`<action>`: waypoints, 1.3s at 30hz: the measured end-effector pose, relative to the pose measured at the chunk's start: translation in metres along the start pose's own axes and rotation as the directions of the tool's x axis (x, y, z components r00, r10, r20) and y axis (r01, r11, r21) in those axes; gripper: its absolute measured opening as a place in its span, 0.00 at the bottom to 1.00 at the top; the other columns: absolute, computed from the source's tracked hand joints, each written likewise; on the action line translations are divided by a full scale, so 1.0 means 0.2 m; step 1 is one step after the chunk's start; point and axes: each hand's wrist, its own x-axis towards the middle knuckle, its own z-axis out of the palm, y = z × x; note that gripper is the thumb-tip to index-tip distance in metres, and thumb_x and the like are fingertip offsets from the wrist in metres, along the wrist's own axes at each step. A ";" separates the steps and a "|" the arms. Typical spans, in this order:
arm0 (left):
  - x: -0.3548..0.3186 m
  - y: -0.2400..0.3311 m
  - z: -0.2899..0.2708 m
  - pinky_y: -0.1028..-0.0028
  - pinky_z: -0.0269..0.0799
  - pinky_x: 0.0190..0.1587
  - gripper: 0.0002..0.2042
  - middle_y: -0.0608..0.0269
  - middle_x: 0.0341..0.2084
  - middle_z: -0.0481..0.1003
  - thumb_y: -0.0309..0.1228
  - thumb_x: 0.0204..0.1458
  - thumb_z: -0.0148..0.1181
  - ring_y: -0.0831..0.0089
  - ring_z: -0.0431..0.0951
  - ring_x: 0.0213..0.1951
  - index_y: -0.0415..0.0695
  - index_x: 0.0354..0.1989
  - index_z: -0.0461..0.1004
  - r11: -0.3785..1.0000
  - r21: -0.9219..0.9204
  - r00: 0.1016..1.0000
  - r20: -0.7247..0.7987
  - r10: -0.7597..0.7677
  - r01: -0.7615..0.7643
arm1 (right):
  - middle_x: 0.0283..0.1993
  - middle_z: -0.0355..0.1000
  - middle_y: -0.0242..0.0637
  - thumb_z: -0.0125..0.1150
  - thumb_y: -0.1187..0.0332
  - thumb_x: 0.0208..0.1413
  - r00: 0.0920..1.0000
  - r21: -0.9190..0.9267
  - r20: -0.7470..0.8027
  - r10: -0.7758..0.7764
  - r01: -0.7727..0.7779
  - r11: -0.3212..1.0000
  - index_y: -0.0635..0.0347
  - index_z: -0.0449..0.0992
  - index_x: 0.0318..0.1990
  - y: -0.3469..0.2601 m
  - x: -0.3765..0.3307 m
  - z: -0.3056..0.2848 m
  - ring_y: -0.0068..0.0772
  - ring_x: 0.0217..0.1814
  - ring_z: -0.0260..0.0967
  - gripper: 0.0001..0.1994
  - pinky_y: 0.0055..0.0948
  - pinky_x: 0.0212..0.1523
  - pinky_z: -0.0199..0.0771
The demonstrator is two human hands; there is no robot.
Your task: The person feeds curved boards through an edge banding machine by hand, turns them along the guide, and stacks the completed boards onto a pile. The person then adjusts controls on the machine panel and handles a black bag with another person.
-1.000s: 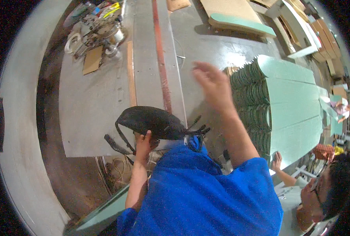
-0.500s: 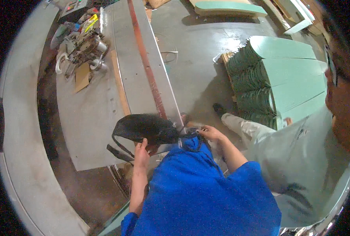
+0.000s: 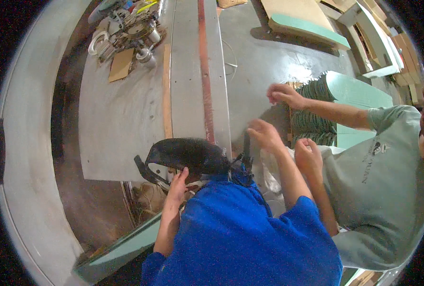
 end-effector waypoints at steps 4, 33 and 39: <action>0.01 -0.05 -0.06 0.76 0.70 0.41 0.21 0.62 0.41 0.79 0.45 0.62 0.52 0.74 0.76 0.41 0.38 0.47 0.76 0.981 0.126 0.989 0.024 0.148 -0.150 | 0.49 0.76 0.40 0.62 0.60 0.59 0.912 0.065 0.409 0.022 -0.053 0.997 0.61 0.73 0.57 -0.14 -0.04 0.14 0.32 0.48 0.73 0.22 0.32 0.49 0.72; -0.28 -0.01 0.13 0.64 0.74 0.45 0.18 0.52 0.41 0.78 0.34 0.54 0.63 0.57 0.80 0.42 0.45 0.52 0.75 0.587 0.517 0.742 0.153 0.652 -0.623 | 0.30 0.66 0.25 0.64 0.58 0.56 0.849 -0.024 0.508 -0.144 0.181 0.983 0.57 0.74 0.42 -0.37 -0.02 0.06 0.14 0.23 0.56 0.14 0.20 0.21 0.54; -0.18 -0.13 0.03 0.71 0.73 0.49 0.17 0.54 0.48 0.77 0.30 0.57 0.59 0.68 0.78 0.48 0.40 0.54 0.72 0.840 0.137 0.847 -0.021 0.532 -0.525 | 0.35 0.70 0.33 0.56 0.56 0.61 0.950 0.595 0.309 0.038 -0.225 0.772 0.58 0.73 0.48 -0.14 -0.06 0.20 0.26 0.37 0.64 0.16 0.28 0.36 0.67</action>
